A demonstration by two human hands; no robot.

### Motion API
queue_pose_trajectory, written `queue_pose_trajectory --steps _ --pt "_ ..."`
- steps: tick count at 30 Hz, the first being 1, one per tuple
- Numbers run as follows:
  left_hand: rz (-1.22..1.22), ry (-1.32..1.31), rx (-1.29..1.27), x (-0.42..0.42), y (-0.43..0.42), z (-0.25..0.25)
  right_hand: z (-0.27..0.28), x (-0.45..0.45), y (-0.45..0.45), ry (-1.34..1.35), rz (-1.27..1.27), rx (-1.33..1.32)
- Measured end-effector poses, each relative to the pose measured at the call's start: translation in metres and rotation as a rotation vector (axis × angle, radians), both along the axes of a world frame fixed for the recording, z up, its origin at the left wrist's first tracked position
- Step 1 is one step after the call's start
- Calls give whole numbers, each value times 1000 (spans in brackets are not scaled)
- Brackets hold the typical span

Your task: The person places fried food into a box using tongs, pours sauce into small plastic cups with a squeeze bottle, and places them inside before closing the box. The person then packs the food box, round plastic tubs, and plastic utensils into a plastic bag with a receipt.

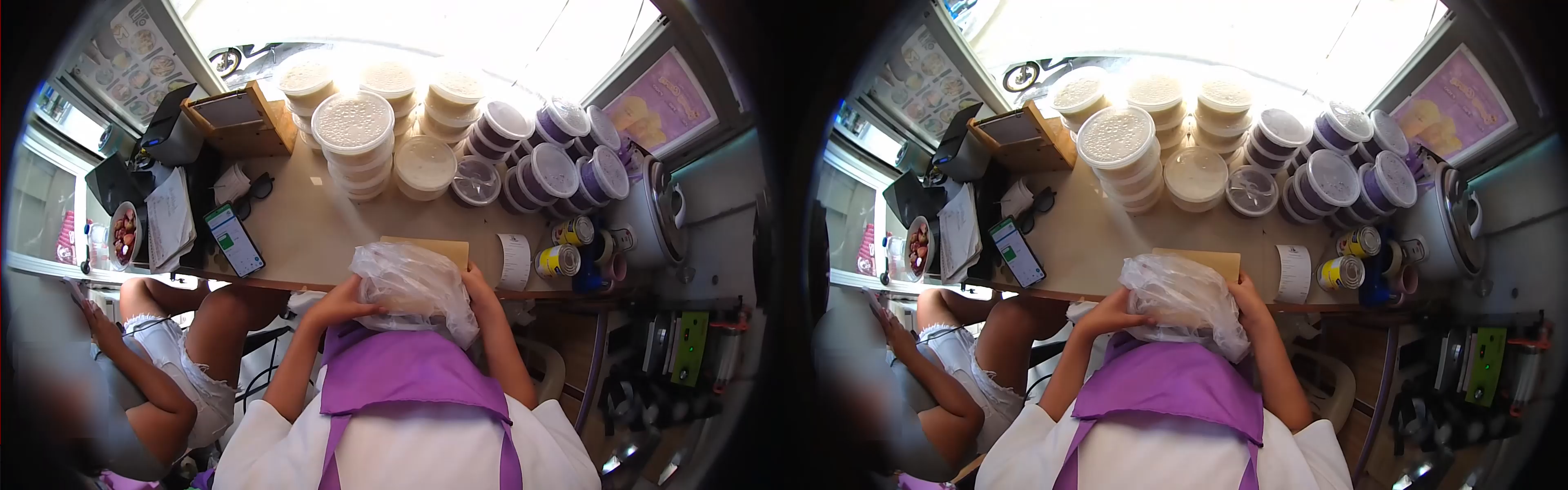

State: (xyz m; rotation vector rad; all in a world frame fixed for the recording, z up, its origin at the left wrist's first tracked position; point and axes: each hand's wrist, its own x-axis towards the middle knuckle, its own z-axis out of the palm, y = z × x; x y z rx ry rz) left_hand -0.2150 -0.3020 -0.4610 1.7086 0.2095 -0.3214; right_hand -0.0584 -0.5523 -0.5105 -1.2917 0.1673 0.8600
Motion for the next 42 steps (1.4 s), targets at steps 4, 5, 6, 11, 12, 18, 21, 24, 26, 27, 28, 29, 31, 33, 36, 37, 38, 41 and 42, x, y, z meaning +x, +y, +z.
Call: queue_pose_trajectory --steps 4,5,6,11,12,18,21,24,26,27,28,29,31,33,36,37,38,41,42 --pt "-6 60 262 -2 18 9 22 -3 -13 -142 -169 -60" --pt "8 87 386 -4 24 9 39 -4 -15 -175 -208 -73" --pt "64 121 387 -6 31 8 50 -2 -19 -237 -269 -63" --pt "146 146 612 -10 41 -3 107 12 -52 -420 -504 -14" --pt "125 169 605 -8 39 -5 122 9 -50 -369 -508 65" --pt "45 64 620 11 12 -31 126 -20 -9 33 -423 524" --pt "-120 52 537 20 14 -35 89 -41 35 117 -288 519" --pt "-276 225 357 31 20 -1 37 -36 58 -68 -172 428" --pt "-152 142 278 4 37 -34 18 -29 58 -158 -175 357" --pt "-154 154 258 5 39 -28 12 -27 58 -201 -176 323" --pt "-157 167 240 6 41 -14 10 -22 56 -261 -124 313" --pt "-160 179 222 7 43 -7 8 -17 50 -320 -71 301" --pt "-158 108 194 8 47 -7 7 -9 46 -416 25 263" --pt "-217 82 198 10 52 -7 9 -5 43 -486 109 209" --pt "-269 109 222 23 60 -5 19 0 40 -474 168 187" --pt "-204 125 202 27 60 -5 20 2 38 -471 178 184" --pt "-138 140 181 31 61 -5 22 3 37 -467 189 181" --pt "137 99 50 50 59 -31 24 12 34 -402 273 160" --pt "153 68 136 58 58 -29 23 15 32 -368 309 151"
